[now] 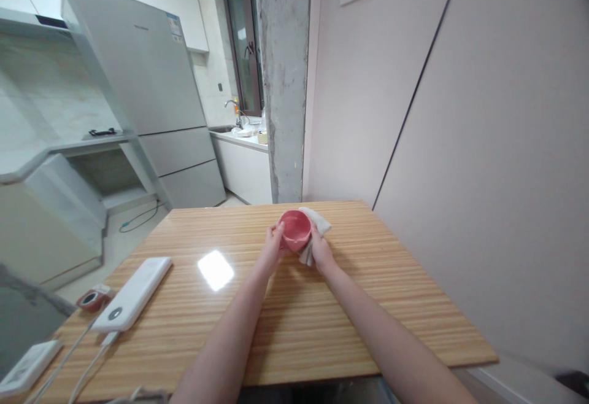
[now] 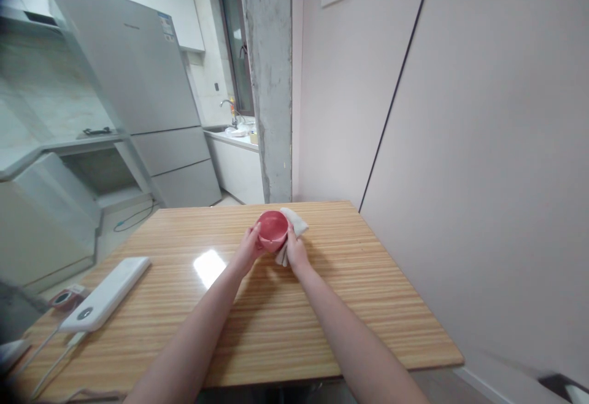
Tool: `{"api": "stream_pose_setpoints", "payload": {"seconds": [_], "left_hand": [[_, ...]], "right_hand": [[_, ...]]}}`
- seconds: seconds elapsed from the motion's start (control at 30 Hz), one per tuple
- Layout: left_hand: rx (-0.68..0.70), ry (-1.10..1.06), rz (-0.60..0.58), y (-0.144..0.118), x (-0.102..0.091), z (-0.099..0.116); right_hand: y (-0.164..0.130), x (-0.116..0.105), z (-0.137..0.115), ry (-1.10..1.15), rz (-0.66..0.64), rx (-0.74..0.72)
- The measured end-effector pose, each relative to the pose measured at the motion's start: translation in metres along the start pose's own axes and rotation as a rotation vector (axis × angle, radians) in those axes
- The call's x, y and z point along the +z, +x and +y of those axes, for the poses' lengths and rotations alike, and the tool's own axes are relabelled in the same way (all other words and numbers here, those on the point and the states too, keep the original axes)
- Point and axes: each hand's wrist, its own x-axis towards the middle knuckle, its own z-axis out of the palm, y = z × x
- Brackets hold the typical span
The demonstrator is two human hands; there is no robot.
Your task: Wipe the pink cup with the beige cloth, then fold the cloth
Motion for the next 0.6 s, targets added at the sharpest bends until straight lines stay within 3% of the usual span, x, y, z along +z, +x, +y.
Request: {"api": "stream_pose_setpoints", "payload": {"seconds": [0.1, 0.17, 0.3, 0.37, 0.5, 0.6], "left_hand": [[-0.187, 0.074, -0.166, -0.005, -0.001, 0.003], [-0.252, 0.098, -0.194, -0.006, 0.0, 0.003], [-0.114, 0.046, 0.007, -0.004, 0.001, 0.0], [-0.027, -0.031, 0.046, -0.002, 0.001, 0.0], [0.07, 0.027, 0.013, -0.003, -0.001, 0.004], [-0.073, 0.088, -0.102, -0.006, -0.003, 0.004]], "right_hand": [[0.013, -0.014, -0.011, -0.005, -0.032, -0.065], [0.018, -0.018, -0.011, -0.039, -0.108, -0.05], [0.011, -0.008, 0.004, -0.085, -0.073, 0.071], [0.004, -0.001, 0.011, -0.057, -0.051, 0.091], [0.0, 0.0, 0.005, 0.004, -0.048, 0.024], [0.007, -0.009, -0.006, 0.006, -0.036, -0.015]]}}
